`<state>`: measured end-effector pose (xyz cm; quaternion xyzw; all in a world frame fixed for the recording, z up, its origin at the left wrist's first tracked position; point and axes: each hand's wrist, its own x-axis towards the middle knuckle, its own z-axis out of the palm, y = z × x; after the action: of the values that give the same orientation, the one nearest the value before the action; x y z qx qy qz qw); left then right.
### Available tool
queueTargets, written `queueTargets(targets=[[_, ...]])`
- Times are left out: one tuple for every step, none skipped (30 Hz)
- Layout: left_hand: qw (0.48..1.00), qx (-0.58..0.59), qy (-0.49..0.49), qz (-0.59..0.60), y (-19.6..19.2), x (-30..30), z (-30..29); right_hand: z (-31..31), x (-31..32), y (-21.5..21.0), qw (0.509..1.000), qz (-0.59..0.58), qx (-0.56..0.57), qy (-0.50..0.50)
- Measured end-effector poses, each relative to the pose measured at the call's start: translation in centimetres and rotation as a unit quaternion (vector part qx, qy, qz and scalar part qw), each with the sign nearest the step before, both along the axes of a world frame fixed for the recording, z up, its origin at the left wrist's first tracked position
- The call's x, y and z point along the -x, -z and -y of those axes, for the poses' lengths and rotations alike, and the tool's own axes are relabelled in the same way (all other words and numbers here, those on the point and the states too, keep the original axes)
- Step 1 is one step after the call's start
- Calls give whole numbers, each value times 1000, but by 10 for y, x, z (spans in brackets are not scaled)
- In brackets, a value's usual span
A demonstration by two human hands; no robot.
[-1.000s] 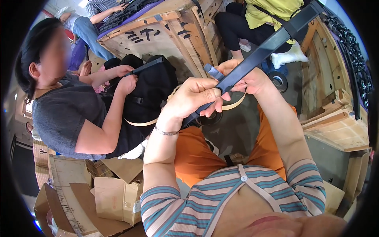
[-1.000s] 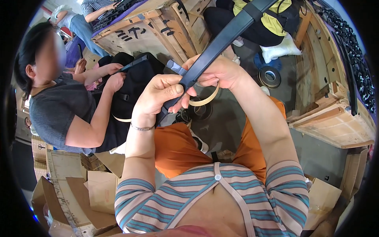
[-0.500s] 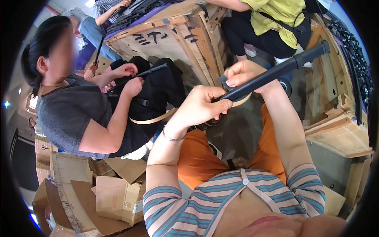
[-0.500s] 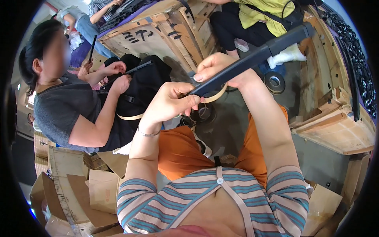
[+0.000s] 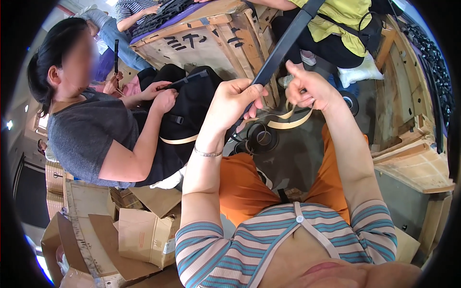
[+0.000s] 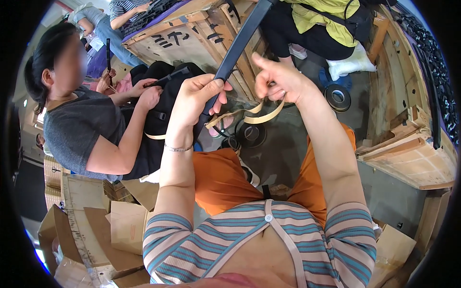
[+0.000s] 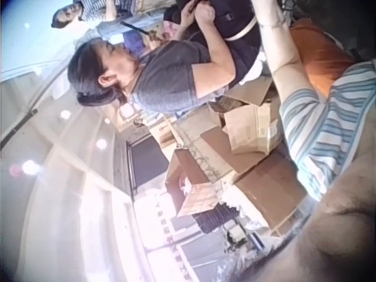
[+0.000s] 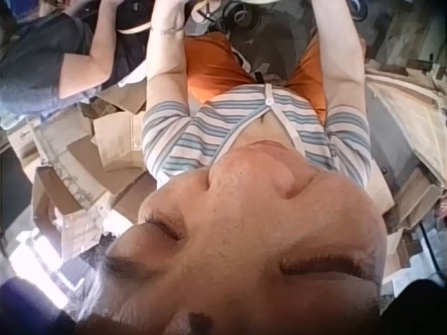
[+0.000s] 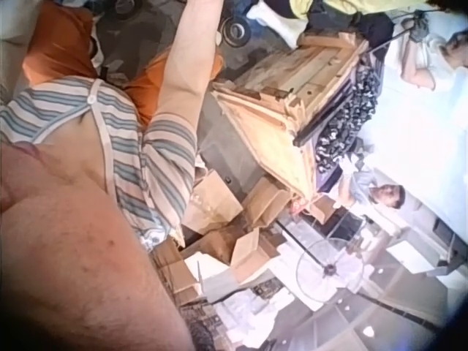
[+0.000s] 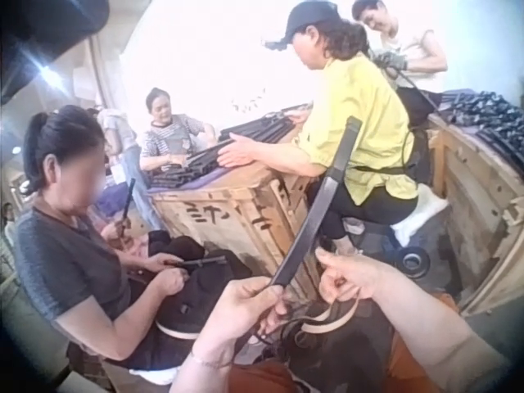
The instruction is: Applying straps or tape to long black industrial components while seated at a workbench.
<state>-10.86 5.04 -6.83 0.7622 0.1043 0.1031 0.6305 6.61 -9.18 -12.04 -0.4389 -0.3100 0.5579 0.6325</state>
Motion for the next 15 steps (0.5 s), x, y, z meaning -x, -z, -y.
queueTargets(targets=[[1000,24,3,3,1,0,-3,2,-1,-3,999,-13,-34,-13],[1000,23,3,4,0,2,-6,6,-3,-8,994,91,0,55],[998,60,7,1,-2,5,-9,11,-2,-13,982,166,-8,86],[995,97,11,-2,-5,6,-11,15,2,-18,963,242,-16,117],[995,101,13,4,-4,7,-13,10,13,-20,945,266,-103,159],[995,100,12,3,-5,8,-14,3,26,-22,918,286,-189,201],[993,112,24,5,-5,8,-13,9,33,-30,925,317,-105,182],[992,124,38,6,-5,7,-12,-1,37,-26,855,407,-222,234],[992,123,41,4,-5,5,-10,-6,38,-22,875,367,-233,215],[992,119,45,5,-4,3,-8,-10,38,-18,891,328,-243,198],[992,115,49,6,-3,0,-6,-12,38,-15,915,274,-240,175],[994,99,33,-22,-4,1,-4,-12,39,-12,936,219,-227,156],[997,71,23,-13,-3,3,-4,-13,41,-12,935,232,-216,156],[999,43,12,-2,1,3,-6,-13,41,-12,934,246,-205,157],[1000,18,-7,-7,2,2,-5,-9,39,-14,930,275,-185,159]])
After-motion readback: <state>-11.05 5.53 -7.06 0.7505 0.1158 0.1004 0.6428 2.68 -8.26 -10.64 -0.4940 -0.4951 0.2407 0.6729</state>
